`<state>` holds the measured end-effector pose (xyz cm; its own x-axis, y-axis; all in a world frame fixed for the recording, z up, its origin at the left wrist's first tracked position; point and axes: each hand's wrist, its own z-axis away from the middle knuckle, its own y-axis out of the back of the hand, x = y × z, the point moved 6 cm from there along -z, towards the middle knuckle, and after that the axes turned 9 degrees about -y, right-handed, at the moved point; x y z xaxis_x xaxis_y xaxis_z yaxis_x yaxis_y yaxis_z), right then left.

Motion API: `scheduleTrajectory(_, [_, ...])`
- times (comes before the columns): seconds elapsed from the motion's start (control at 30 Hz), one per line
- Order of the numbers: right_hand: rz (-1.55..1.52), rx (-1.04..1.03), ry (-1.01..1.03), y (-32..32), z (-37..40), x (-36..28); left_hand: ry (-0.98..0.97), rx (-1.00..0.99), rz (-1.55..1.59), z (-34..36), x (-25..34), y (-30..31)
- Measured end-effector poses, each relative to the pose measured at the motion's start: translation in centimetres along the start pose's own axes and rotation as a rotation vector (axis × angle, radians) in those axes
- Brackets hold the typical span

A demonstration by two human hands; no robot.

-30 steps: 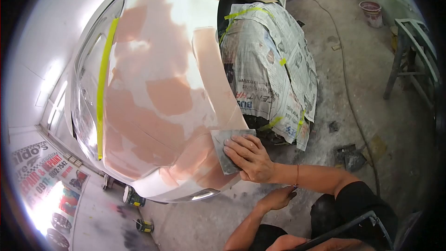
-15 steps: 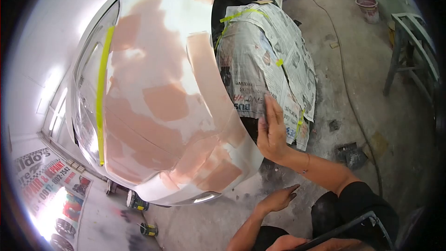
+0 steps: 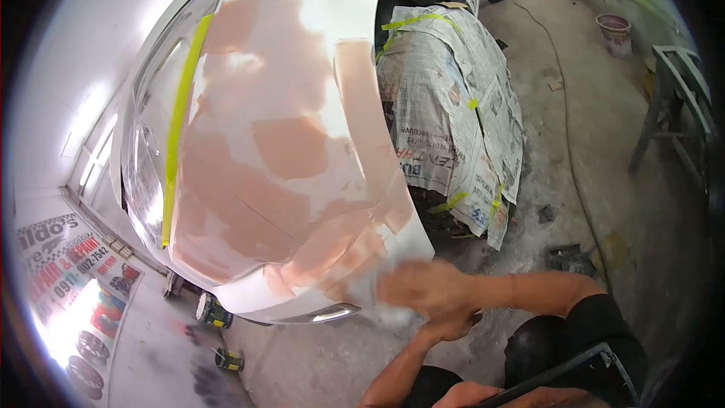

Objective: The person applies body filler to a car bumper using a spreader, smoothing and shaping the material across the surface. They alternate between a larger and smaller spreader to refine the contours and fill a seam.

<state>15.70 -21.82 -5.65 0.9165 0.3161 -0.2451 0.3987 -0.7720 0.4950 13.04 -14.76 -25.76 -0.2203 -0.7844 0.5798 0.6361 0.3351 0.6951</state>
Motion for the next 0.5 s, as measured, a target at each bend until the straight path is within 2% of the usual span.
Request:
scheduleTrajectory(0.07, [0.073, -0.054, 0.171, -1.8, 2.6, -2.2, 0.016, -0.015, 0.006, 0.3, 0.3, 0.1])
scheduleTrajectory(0.1, [0.075, -0.069, 0.168, -1.0, 3.1, -2.3, 0.019, -0.026, 0.011, 0.4, 0.7, 0.0])
scheduleTrajectory(0.17, [-0.032, 0.004, -0.227, 2.5, 3.4, -0.1, 0.014, -0.025, 0.009, 0.4, 1.4, 0.6])
scheduleTrajectory(0.23, [-0.572, 0.190, -0.860, 2.2, 7.9, 5.5, 0.017, -0.013, 0.009, 0.6, 2.1, 1.1])
scheduleTrajectory(0.3, [-1.012, 0.560, -0.953, 6.2, 8.3, 6.0, 0.007, -0.015, 0.010, 0.8, 2.9, 1.4])
scheduleTrajectory(0.43, [-0.881, 0.516, -0.839, 9.1, 5.4, 3.9, -0.052, 0.039, 0.024, 0.0, 1.5, 0.4])
scheduleTrajectory(0.5, [-0.683, 0.574, -0.796, 9.8, 4.0, 3.1, -0.081, 0.050, 0.033, -0.3, 1.3, 0.3])
